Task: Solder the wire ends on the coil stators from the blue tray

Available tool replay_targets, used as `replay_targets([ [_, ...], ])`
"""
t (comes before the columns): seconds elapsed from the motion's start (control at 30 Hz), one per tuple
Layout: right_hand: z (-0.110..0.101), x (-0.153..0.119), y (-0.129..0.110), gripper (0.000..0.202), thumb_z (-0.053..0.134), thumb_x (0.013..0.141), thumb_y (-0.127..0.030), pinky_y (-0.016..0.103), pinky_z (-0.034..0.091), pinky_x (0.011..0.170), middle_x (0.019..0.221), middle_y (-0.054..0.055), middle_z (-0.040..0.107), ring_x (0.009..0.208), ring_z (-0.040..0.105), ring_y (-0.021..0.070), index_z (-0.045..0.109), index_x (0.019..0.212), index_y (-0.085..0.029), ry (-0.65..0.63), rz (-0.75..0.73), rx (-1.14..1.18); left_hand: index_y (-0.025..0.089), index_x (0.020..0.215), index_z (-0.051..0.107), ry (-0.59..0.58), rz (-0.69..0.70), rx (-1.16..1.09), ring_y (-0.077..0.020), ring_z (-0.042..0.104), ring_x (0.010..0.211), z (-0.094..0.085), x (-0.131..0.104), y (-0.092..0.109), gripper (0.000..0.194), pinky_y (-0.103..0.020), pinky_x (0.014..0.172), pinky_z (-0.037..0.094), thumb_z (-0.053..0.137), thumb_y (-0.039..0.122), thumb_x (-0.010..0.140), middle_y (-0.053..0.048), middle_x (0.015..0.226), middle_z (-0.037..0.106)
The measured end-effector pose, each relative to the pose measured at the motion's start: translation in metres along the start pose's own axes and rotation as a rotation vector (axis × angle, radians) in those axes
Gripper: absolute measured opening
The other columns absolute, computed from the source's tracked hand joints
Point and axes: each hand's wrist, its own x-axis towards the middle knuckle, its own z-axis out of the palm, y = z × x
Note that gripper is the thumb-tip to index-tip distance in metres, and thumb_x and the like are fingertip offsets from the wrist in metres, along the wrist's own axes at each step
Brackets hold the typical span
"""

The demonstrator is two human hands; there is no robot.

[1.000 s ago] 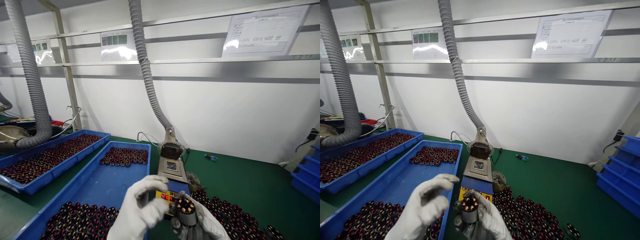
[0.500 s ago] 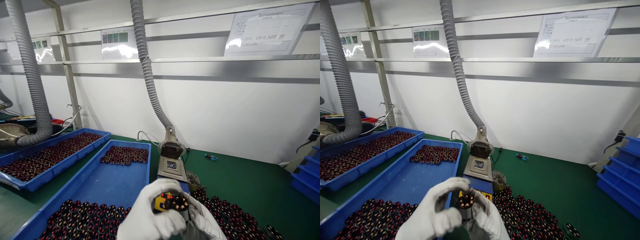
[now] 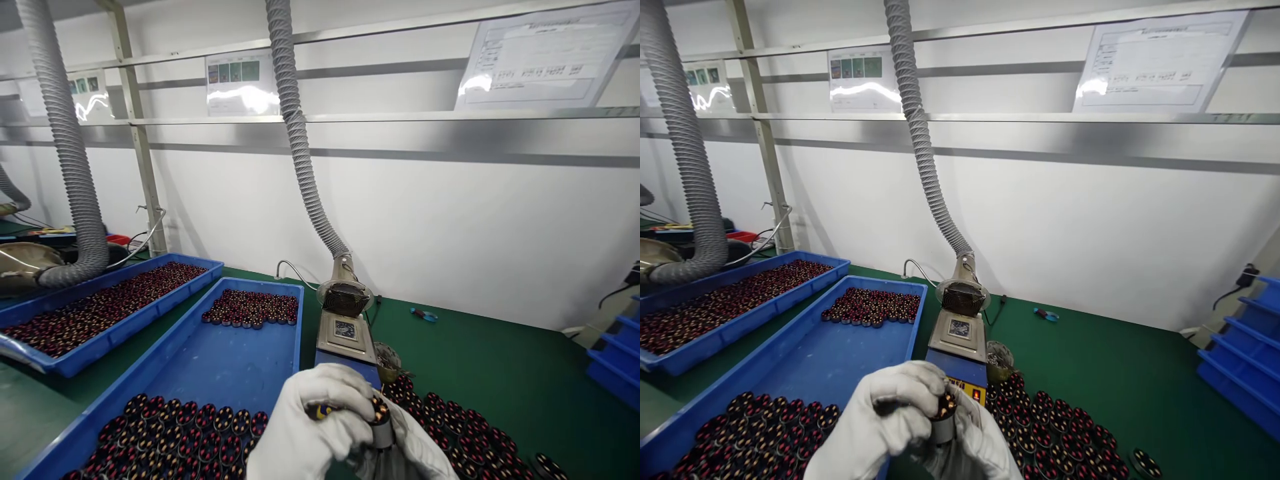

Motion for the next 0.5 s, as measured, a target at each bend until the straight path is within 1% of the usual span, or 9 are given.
replay_targets([
  [0.03,0.0,0.002,0.0,0.022,0.081,0.06,-0.024,0.027,0.051,0.077,0.073,0.001,0.072,0.072,0.067,0.0141,0.073,0.08,-0.024,0.009,0.004,-0.016,0.022,0.067,0.075,0.018,0.053,-0.027,-0.0176,0.064,0.075,0.003,0.0,-0.002,0.021,-0.021,0.069,0.051,0.067,0.003,0.063,-0.003,0.074,0.07],
  [0.1,0.001,0.005,0.0,0.02,0.08,0.06,-0.025,0.03,0.051,0.08,0.071,0.002,0.071,0.076,0.067,0.0162,0.073,0.078,-0.022,0.034,-0.002,-0.052,0.023,0.065,0.075,0.077,0.122,-0.066,-0.0162,0.063,0.076,0.005,0.0,-0.004,0.018,-0.02,0.072,0.05,0.071,0.005,0.064,-0.001,0.069,0.069],
  [0.17,0.002,0.004,0.002,0.023,0.08,0.06,-0.029,0.037,0.049,0.085,0.074,0.004,0.071,0.084,0.066,0.0206,0.072,0.081,-0.02,0.063,-0.026,-0.088,0.025,0.066,0.074,0.133,0.112,-0.123,-0.0142,0.063,0.079,0.002,-0.001,-0.003,0.018,-0.017,0.074,0.049,0.07,0.007,0.067,0.0,0.076,0.069],
  [0.23,0.002,0.002,0.004,0.027,0.079,0.062,-0.032,0.042,0.046,0.088,0.079,0.007,0.071,0.089,0.065,0.0235,0.071,0.083,-0.018,0.085,-0.046,-0.104,0.026,0.072,0.074,0.163,0.051,-0.137,-0.0137,0.063,0.083,-0.003,-0.002,0.0,0.023,-0.016,0.072,0.049,0.065,0.006,0.068,0.001,0.087,0.07],
  [0.27,0.002,0.001,0.006,0.028,0.079,0.062,-0.033,0.043,0.046,0.089,0.081,0.008,0.07,0.09,0.065,0.0242,0.071,0.085,-0.018,0.092,-0.058,-0.11,0.027,0.078,0.074,0.133,0.009,-0.1,-0.0145,0.064,0.085,-0.005,-0.002,0.002,0.028,-0.017,0.072,0.05,0.064,0.003,0.067,0.001,0.094,0.069],
  [0.33,0.0,0.0,0.01,0.033,0.079,0.06,-0.035,0.041,0.049,0.085,0.084,0.009,0.07,0.087,0.065,0.0246,0.07,0.087,-0.017,0.102,-0.102,-0.132,0.026,0.085,0.074,-0.002,-0.023,0.028,-0.0174,0.064,0.088,-0.005,-0.001,0.004,0.037,-0.02,0.076,0.05,0.062,-0.002,0.062,-0.002,0.1,0.069],
  [0.4,-0.005,-0.001,0.015,0.036,0.08,0.059,-0.037,0.036,0.053,0.075,0.083,0.008,0.07,0.08,0.066,0.0231,0.07,0.088,-0.018,0.124,-0.152,-0.175,0.022,0.081,0.075,-0.087,0.052,0.132,-0.0194,0.064,0.088,-0.001,0.0,0.003,0.035,-0.023,0.081,0.049,0.062,-0.003,0.061,-0.003,0.089,0.071],
  [0.43,-0.009,-0.001,0.018,0.036,0.079,0.06,-0.038,0.032,0.054,0.069,0.082,0.007,0.07,0.076,0.066,0.022,0.07,0.088,-0.019,0.145,-0.186,-0.207,0.021,0.075,0.075,-0.063,0.116,0.152,-0.0193,0.064,0.085,0.002,0.001,0.002,0.03,-0.023,0.08,0.048,0.061,-0.003,0.062,-0.003,0.081,0.071],
  [0.5,-0.016,-0.004,0.022,0.037,0.077,0.062,-0.042,0.029,0.056,0.061,0.083,0.007,0.071,0.072,0.067,0.0213,0.069,0.091,-0.021,0.225,-0.307,-0.311,0.02,0.065,0.073,0.077,0.179,0.113,-0.0185,0.063,0.078,0.006,0.001,0.0,0.025,-0.022,0.072,0.049,0.06,-0.001,0.064,-0.003,0.069,0.069],
])
